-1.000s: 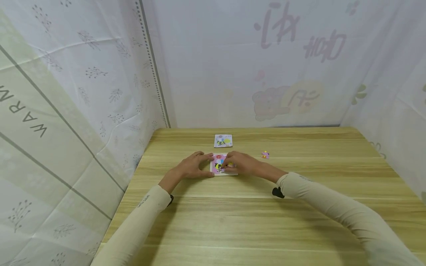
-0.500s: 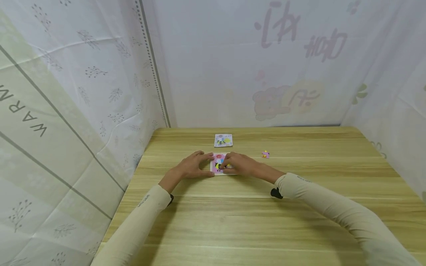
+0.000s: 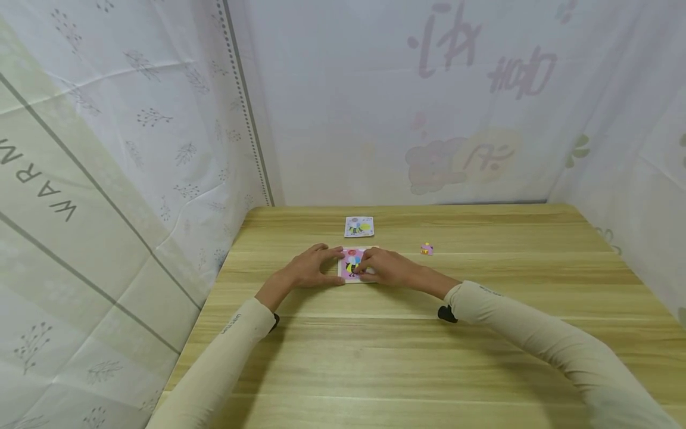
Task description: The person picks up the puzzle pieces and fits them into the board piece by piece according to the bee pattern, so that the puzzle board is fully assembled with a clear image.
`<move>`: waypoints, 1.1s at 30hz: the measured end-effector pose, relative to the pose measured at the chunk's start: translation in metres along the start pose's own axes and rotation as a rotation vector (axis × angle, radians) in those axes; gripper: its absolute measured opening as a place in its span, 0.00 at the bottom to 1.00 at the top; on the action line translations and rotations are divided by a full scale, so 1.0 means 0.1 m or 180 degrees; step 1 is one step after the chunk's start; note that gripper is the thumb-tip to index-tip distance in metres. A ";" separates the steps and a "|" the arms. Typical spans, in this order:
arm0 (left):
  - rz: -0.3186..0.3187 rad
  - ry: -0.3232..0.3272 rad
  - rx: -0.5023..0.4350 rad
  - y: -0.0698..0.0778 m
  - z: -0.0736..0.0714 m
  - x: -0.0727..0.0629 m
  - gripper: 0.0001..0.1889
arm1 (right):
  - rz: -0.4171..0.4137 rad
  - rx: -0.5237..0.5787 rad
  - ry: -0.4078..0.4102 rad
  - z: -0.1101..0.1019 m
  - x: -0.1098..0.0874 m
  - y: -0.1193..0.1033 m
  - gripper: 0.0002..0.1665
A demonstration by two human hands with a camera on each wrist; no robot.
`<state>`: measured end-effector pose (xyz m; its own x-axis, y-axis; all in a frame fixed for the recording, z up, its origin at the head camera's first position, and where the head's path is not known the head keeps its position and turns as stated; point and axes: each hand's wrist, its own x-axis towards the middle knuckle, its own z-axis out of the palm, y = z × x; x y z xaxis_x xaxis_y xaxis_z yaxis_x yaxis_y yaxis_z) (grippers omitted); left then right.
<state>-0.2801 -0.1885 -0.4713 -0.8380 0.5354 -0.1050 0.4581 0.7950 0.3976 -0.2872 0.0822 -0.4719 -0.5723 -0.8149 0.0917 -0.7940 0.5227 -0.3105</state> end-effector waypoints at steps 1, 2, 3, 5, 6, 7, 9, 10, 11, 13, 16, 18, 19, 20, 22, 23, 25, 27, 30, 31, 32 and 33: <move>0.0002 0.0004 0.0001 0.00 0.00 0.00 0.41 | 0.0000 -0.0001 0.0001 0.00 -0.01 0.01 0.13; -0.0007 0.0002 -0.0002 0.00 0.00 0.00 0.41 | 0.0002 -0.0008 0.0002 -0.01 -0.02 0.01 0.13; -0.0018 0.0004 -0.0004 0.00 0.00 0.00 0.41 | 0.0013 -0.0031 0.0004 -0.02 -0.03 0.03 0.13; -0.0036 0.0001 -0.0007 0.00 0.01 0.00 0.41 | 0.0053 -0.0087 0.0027 -0.04 -0.07 0.07 0.13; -0.0044 -0.0001 -0.0008 0.01 0.01 0.00 0.41 | 0.0085 -0.0115 0.0043 -0.06 -0.09 0.09 0.13; -0.0041 0.0002 -0.0014 0.01 0.01 0.00 0.41 | 0.0122 -0.0138 0.0055 -0.08 -0.11 0.11 0.13; -0.0045 -0.0002 0.0005 0.01 0.01 0.00 0.42 | 0.0187 -0.0168 0.0100 -0.12 -0.17 0.16 0.13; -0.0034 0.0003 0.0015 0.01 0.01 0.00 0.42 | 0.0212 -0.0158 0.0124 -0.15 -0.20 0.18 0.13; -0.0023 0.0009 0.0023 0.01 0.02 0.00 0.41 | 0.0237 -0.0144 0.0138 -0.17 -0.24 0.21 0.14; 0.0003 0.0022 0.0047 0.00 0.02 0.00 0.41 | 0.0270 -0.0114 0.0172 -0.21 -0.31 0.26 0.14; 0.0028 0.0020 0.0059 -0.01 0.02 0.00 0.42 | 0.0297 -0.0142 0.0220 -0.24 -0.41 0.36 0.15; 0.0032 0.0007 0.0051 -0.01 0.02 0.00 0.42 | 0.0339 -0.0190 0.0246 -0.26 -0.47 0.42 0.15; 0.0028 -0.0001 0.0045 -0.01 0.02 0.00 0.42 | 0.0353 -0.0211 0.0260 -0.27 -0.50 0.45 0.15; 0.0027 -0.0007 0.0032 -0.01 0.01 0.00 0.42 | 0.0362 -0.0239 0.0270 -0.28 -0.53 0.48 0.15; 0.0045 0.0005 0.0013 0.00 0.01 -0.01 0.42 | 0.0416 -0.0267 0.0281 -0.30 -0.59 0.53 0.15; 0.0038 0.0002 0.0016 0.00 0.01 -0.01 0.42 | 0.0435 -0.0281 0.0297 -0.32 -0.62 0.55 0.15; 0.0035 0.0005 0.0021 0.00 0.02 -0.01 0.42 | 0.0492 -0.0287 0.0311 -0.34 -0.68 0.60 0.15; 0.0038 0.0008 0.0036 0.00 0.02 -0.01 0.42 | 0.0551 -0.0295 0.0332 -0.37 -0.74 0.66 0.15; 0.0026 0.0006 0.0050 -0.01 0.02 -0.01 0.42 | 0.0568 -0.0296 0.0387 -0.39 -0.82 0.75 0.15; 0.0028 0.0010 0.0052 -0.01 0.02 -0.01 0.42 | 0.0564 -0.0294 0.0417 -0.40 -0.85 0.78 0.16; 0.0031 0.0011 0.0058 -0.01 0.02 -0.01 0.42 | 0.0552 -0.0293 0.0445 -0.41 -0.87 0.81 0.16; 0.0030 0.0013 0.0058 -0.01 0.01 -0.01 0.42 | 0.0545 -0.0290 0.0470 -0.42 -0.90 0.84 0.16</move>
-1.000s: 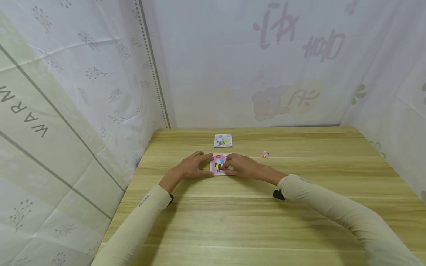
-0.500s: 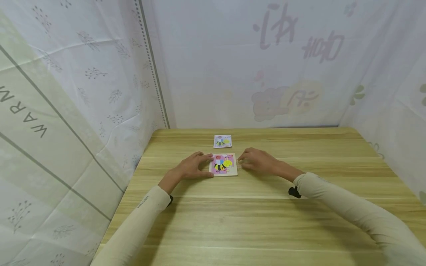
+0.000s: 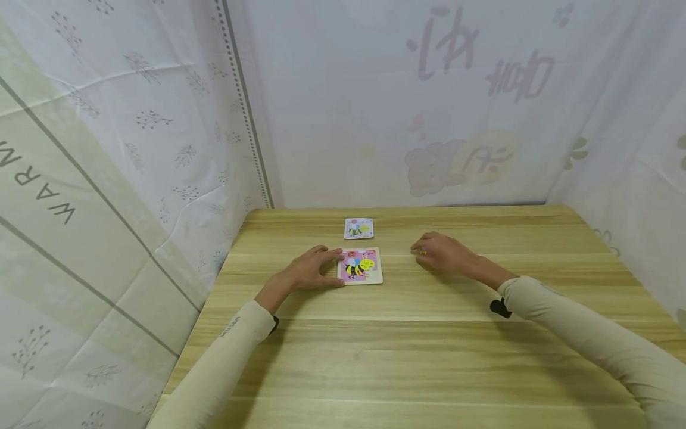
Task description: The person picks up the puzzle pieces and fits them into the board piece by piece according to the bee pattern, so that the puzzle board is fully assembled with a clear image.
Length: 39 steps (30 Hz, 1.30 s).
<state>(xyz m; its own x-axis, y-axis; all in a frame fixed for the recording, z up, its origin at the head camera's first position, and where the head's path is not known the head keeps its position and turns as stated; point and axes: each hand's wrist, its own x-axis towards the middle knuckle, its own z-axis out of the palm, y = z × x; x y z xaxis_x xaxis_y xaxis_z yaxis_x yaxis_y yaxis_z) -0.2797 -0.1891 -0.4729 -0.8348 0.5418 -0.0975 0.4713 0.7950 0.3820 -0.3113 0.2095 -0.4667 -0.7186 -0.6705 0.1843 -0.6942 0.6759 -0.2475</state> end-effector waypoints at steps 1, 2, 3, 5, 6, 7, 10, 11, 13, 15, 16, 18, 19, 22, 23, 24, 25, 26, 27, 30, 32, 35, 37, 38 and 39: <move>0.0000 0.0001 -0.0001 0.00 0.00 0.00 0.42 | -0.0001 -0.0002 0.0018 -0.01 -0.01 0.03 0.16; 0.0000 0.0000 -0.0001 0.00 0.00 0.00 0.42 | 0.0015 -0.0005 0.0029 -0.01 -0.03 0.06 0.16; 0.0000 -0.0003 -0.0003 0.00 0.00 0.00 0.43 | 0.0037 0.0003 0.0032 -0.02 -0.04 0.08 0.16; 0.0000 -0.0005 -0.0006 0.00 0.00 0.00 0.42 | 0.0101 -0.0011 0.0004 -0.02 -0.06 0.13 0.16; 0.0001 -0.0006 -0.0011 0.00 0.00 0.00 0.42 | 0.0147 -0.0009 -0.0016 -0.03 -0.07 0.15 0.16; 0.0004 -0.0007 -0.0014 0.00 0.00 0.00 0.42 | 0.0189 0.0000 -0.0033 -0.03 -0.08 0.17 0.16; 0.0000 -0.0008 -0.0015 0.00 0.00 0.00 0.42 | 0.0282 0.0051 -0.0047 -0.04 -0.11 0.20 0.15; -0.0002 -0.0009 -0.0015 0.00 0.00 0.00 0.42 | 0.0305 0.0075 -0.0037 -0.04 -0.11 0.20 0.15; -0.0008 -0.0012 -0.0018 0.01 0.00 0.00 0.42 | 0.0341 0.0102 -0.0021 -0.05 -0.12 0.21 0.15; -0.0012 -0.0013 -0.0027 0.01 -0.01 0.00 0.42 | 0.0396 0.0106 -0.0031 -0.06 -0.12 0.21 0.16; -0.0011 -0.0014 -0.0028 0.02 -0.01 0.00 0.42 | 0.0417 0.0111 -0.0042 -0.06 -0.12 0.21 0.16; -0.0007 -0.0011 -0.0028 0.02 -0.01 0.00 0.42 | 0.0461 0.0118 -0.0071 -0.07 -0.12 0.22 0.16; -0.0005 -0.0012 -0.0025 0.02 -0.01 0.00 0.42 | 0.0476 0.0128 -0.0087 -0.07 -0.12 0.22 0.16; 0.0009 -0.0013 -0.0025 0.02 -0.01 0.01 0.42 | 0.0484 0.0179 -0.0104 -0.08 -0.13 0.23 0.17; 0.0014 -0.0011 -0.0025 0.02 -0.01 0.01 0.42 | 0.0473 0.0197 -0.0110 -0.08 -0.13 0.23 0.17; 0.0020 -0.0009 -0.0025 0.02 0.00 0.01 0.42 | 0.0459 0.0209 -0.0120 -0.07 -0.12 0.23 0.16; 0.0022 -0.0011 -0.0023 0.02 -0.01 0.01 0.42 | 0.0450 0.0218 -0.0130 -0.07 -0.11 0.23 0.17; 0.0023 -0.0008 -0.0024 0.02 -0.01 0.01 0.42 | 0.0429 0.0223 -0.0133 -0.06 -0.10 0.23 0.17; 0.0021 -0.0009 -0.0022 0.02 -0.01 0.00 0.42 | 0.0404 0.0222 -0.0132 -0.05 -0.09 0.22 0.16; 0.0006 -0.0010 -0.0018 0.02 -0.01 0.00 0.42 | 0.0358 0.0231 -0.0136 -0.02 -0.04 0.19 0.16; -0.0007 -0.0010 -0.0023 0.02 -0.01 0.00 0.42 | 0.0325 0.0236 -0.0140 0.00 -0.01 0.16 0.15; -0.0021 -0.0010 -0.0039 0.02 -0.01 0.00 0.42 | 0.0263 0.0248 -0.0152 0.04 0.02 0.10 0.15; -0.0027 -0.0010 -0.0035 0.02 -0.01 0.00 0.42 | 0.0206 0.0256 -0.0164 0.05 0.04 0.06 0.15; -0.0027 -0.0010 -0.0037 0.02 -0.01 0.00 0.42 | 0.0175 0.0263 -0.0163 0.06 0.05 0.04 0.15; -0.0031 -0.0012 -0.0040 0.02 -0.01 0.00 0.42 | 0.0145 0.0262 -0.0160 0.06 0.06 0.02 0.15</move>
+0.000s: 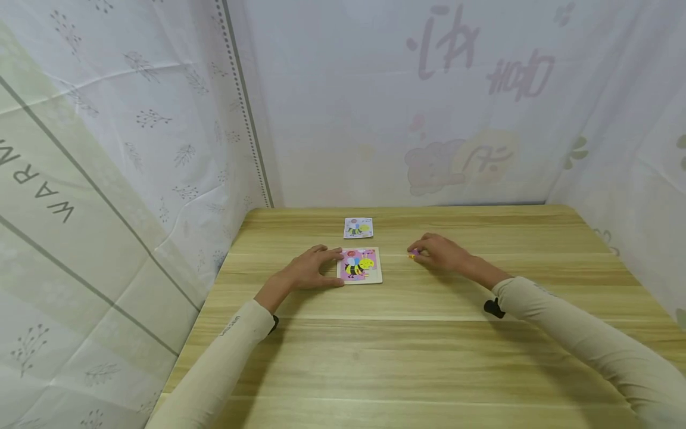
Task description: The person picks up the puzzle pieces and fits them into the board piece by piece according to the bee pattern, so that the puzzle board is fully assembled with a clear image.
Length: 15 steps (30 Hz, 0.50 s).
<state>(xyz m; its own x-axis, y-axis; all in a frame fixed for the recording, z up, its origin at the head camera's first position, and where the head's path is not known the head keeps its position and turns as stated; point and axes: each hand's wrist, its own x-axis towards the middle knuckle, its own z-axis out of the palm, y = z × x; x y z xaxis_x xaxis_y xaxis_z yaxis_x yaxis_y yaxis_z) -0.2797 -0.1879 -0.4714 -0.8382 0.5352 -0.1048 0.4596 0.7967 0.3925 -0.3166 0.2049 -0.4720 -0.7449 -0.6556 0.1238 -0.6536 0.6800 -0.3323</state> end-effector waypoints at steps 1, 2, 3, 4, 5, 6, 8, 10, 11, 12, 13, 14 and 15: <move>-0.0003 -0.0001 0.0001 0.00 0.00 0.00 0.42 | -0.0043 -0.0014 -0.0001 0.01 0.01 -0.02 0.14; -0.0003 -0.0004 0.0002 -0.01 0.00 0.00 0.42 | -0.0077 -0.0020 -0.0008 0.02 0.02 -0.04 0.14; -0.0004 -0.0007 0.0002 -0.01 0.00 -0.01 0.42 | -0.0107 -0.0018 -0.0015 0.03 0.04 -0.06 0.14; -0.0004 -0.0008 -0.0003 -0.01 0.00 -0.01 0.42 | -0.0137 -0.0014 -0.0022 0.04 0.05 -0.08 0.14; -0.0002 -0.0008 -0.0009 -0.01 0.00 -0.01 0.42 | -0.0157 -0.0010 -0.0031 0.05 0.06 -0.11 0.13; 0.0000 -0.0007 -0.0010 -0.02 0.00 -0.01 0.42 | -0.0176 -0.0001 -0.0042 0.06 0.07 -0.13 0.13; 0.0006 -0.0005 -0.0015 -0.02 0.00 -0.01 0.42 | -0.0217 0.0018 -0.0069 0.07 0.09 -0.17 0.13; 0.0012 -0.0002 -0.0025 -0.02 0.00 -0.02 0.42 | -0.0253 0.0040 -0.0096 0.08 0.11 -0.22 0.13; 0.0015 -0.0004 -0.0028 -0.02 0.00 -0.02 0.42 | -0.0265 0.0045 -0.0103 0.09 0.11 -0.25 0.13; 0.0018 -0.0001 -0.0024 -0.01 0.00 -0.02 0.42 | -0.0285 0.0045 -0.0108 0.09 0.12 -0.27 0.13; 0.0021 -0.0002 -0.0027 -0.01 0.00 -0.02 0.42 | -0.0310 0.0035 -0.0110 0.10 0.12 -0.29 0.13; 0.0024 -0.0001 -0.0029 -0.01 0.00 -0.01 0.42 | -0.0323 0.0042 -0.0106 0.10 0.13 -0.31 0.13; 0.0026 0.0002 -0.0034 -0.01 0.00 -0.01 0.42 | -0.0337 0.0044 -0.0095 0.11 0.14 -0.34 0.13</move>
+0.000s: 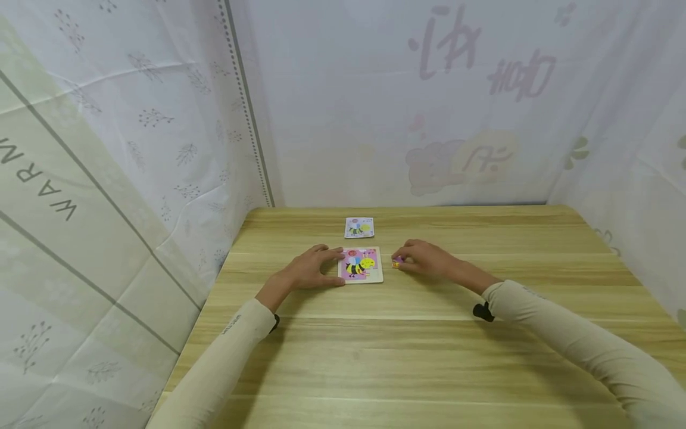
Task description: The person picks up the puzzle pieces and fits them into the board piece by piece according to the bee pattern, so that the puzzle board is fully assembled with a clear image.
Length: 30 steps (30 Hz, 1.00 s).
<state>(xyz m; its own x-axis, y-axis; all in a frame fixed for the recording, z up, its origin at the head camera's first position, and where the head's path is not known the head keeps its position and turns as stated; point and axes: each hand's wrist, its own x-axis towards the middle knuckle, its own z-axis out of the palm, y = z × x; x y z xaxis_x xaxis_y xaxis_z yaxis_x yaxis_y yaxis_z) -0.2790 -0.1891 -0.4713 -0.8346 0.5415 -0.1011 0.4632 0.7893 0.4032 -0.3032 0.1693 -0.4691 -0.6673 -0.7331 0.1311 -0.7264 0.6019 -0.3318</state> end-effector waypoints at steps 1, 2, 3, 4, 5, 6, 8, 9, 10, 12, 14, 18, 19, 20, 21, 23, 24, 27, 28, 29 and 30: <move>0.0004 0.0003 0.0004 0.00 0.00 0.00 0.42 | -0.0018 0.0000 0.0017 0.01 0.01 -0.02 0.13; 0.0012 0.0007 0.0003 0.01 -0.01 0.01 0.42 | -0.0020 0.0004 0.0027 0.01 0.02 -0.03 0.14; 0.0010 0.0007 0.0006 0.01 -0.01 0.01 0.42 | -0.0022 -0.0003 0.0031 0.02 0.03 -0.05 0.14; 0.0015 0.0008 0.0000 0.01 -0.01 0.01 0.42 | -0.0022 0.0000 0.0036 0.03 0.04 -0.06 0.14; 0.0010 0.0004 0.0003 0.02 -0.01 0.01 0.42 | -0.0015 0.0009 0.0036 0.04 0.05 -0.08 0.14; 0.0009 0.0005 0.0002 0.02 -0.01 0.01 0.42 | -0.0005 0.0013 0.0028 0.04 0.06 -0.09 0.14; -0.0003 -0.0006 0.0017 0.02 -0.01 0.01 0.42 | 0.0012 0.0021 0.0009 0.07 0.08 -0.12 0.14; -0.0008 -0.0009 0.0019 0.01 -0.01 0.02 0.42 | 0.0004 0.0014 0.0006 0.08 0.09 -0.13 0.14; -0.0013 -0.0012 0.0021 0.01 -0.01 0.02 0.43 | -0.0011 0.0025 0.0008 0.09 0.09 -0.15 0.14; -0.0030 -0.0022 0.0030 0.00 0.00 0.02 0.43 | -0.0055 0.0025 0.0022 0.11 0.11 -0.18 0.13; -0.0036 -0.0029 0.0023 0.00 0.00 0.02 0.43 | -0.0115 0.0037 0.0050 0.13 0.12 -0.22 0.13; -0.0048 -0.0029 0.0005 -0.01 0.01 0.02 0.43 | -0.0186 0.0077 0.0089 0.15 0.16 -0.29 0.12; -0.0050 -0.0026 0.0002 -0.01 0.01 0.02 0.43 | -0.0199 0.0093 0.0089 0.16 0.17 -0.30 0.12; -0.0051 -0.0021 0.0002 -0.01 0.01 0.02 0.43 | -0.0199 0.0106 0.0082 0.17 0.18 -0.31 0.11; -0.0054 -0.0018 0.0006 -0.02 0.01 0.02 0.43 | -0.0195 0.0114 0.0066 0.18 0.19 -0.33 0.11; -0.0054 -0.0011 0.0019 -0.02 0.02 0.02 0.43 | -0.0194 0.0130 0.0027 0.20 0.22 -0.34 0.10; -0.0050 -0.0009 0.0021 -0.02 0.02 0.02 0.43 | -0.0200 0.0131 0.0002 0.21 0.23 -0.35 0.10; -0.0036 0.0004 0.0015 -0.02 0.02 0.01 0.42 | -0.0209 0.0144 -0.0067 0.23 0.26 -0.37 0.10; -0.0033 0.0007 0.0008 -0.02 0.02 0.01 0.42 | -0.0217 0.0145 -0.0083 0.24 0.27 -0.38 0.11; -0.0029 0.0009 0.0002 -0.02 0.02 0.01 0.42 | -0.0223 0.0142 -0.0098 0.24 0.28 -0.38 0.11; -0.0026 0.0011 -0.0007 -0.02 0.02 0.01 0.42 | -0.0217 0.0139 -0.0110 0.25 0.28 -0.39 0.11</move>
<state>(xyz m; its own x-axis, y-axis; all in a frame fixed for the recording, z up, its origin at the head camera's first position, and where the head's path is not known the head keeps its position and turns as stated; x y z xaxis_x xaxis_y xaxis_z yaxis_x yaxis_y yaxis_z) -0.2800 -0.1894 -0.4735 -0.8395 0.5339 -0.1014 0.4555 0.7930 0.4045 -0.2897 0.1172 -0.4755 -0.6099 -0.7829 0.1226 -0.7616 0.5363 -0.3638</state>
